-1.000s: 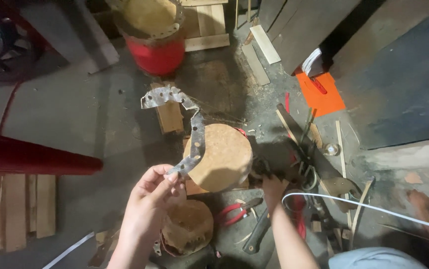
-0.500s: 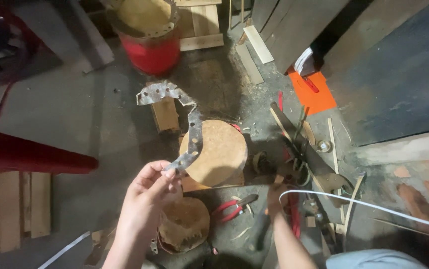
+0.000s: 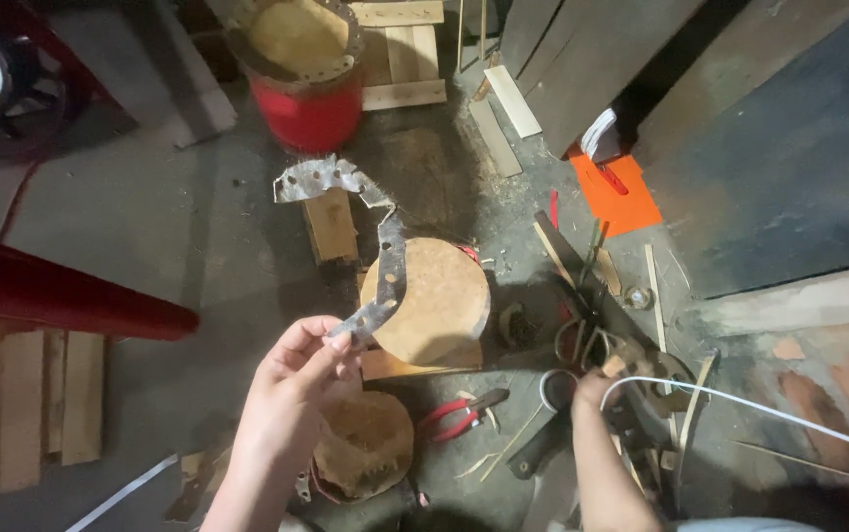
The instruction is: The person is applying glue to the rim of a drum frame and then carefully fitting and securing a skin membrane over it.
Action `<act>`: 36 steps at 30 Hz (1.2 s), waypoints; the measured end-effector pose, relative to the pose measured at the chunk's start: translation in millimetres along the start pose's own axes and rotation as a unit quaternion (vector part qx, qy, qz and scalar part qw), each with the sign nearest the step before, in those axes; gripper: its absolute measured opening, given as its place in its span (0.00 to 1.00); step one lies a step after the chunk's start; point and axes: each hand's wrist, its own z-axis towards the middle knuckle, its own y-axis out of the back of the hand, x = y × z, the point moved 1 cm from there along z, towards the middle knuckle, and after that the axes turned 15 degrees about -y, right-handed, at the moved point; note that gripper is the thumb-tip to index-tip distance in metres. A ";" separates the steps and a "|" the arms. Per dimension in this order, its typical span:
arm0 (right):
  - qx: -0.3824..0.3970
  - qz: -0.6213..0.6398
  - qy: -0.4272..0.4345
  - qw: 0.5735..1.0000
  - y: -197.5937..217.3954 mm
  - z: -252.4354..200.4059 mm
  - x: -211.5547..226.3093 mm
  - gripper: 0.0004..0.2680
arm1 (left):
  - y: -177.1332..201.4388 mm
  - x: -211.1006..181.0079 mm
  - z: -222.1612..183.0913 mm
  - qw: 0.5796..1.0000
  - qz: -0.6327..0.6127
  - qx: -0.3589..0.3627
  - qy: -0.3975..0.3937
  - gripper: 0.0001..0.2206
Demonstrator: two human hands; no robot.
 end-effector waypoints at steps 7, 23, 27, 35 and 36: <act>-0.270 -0.118 0.214 0.931 65.7 -63.9 71.6 0.10 | 0.1 2.0 -1.0 1.000 -0.013 -0.006 0.015 0.06; 0.180 -0.141 0.446 0.865 -10.6 -154.3 121.0 0.24 | 0.3 4.6 1.3 0.999 0.004 -0.008 0.040 0.07; 0.083 -0.160 0.551 0.815 -0.3 -165.2 140.5 0.21 | 2.2 12.0 2.3 0.999 0.010 -0.003 0.034 0.08; 0.145 -0.142 0.531 0.823 32.3 -143.1 178.9 0.21 | -7.3 1.8 -4.7 0.999 0.022 0.005 0.039 0.07; 0.160 -0.081 0.519 0.836 48.3 -132.9 191.8 0.14 | -9.5 -0.2 -7.2 0.999 0.024 0.005 0.044 0.07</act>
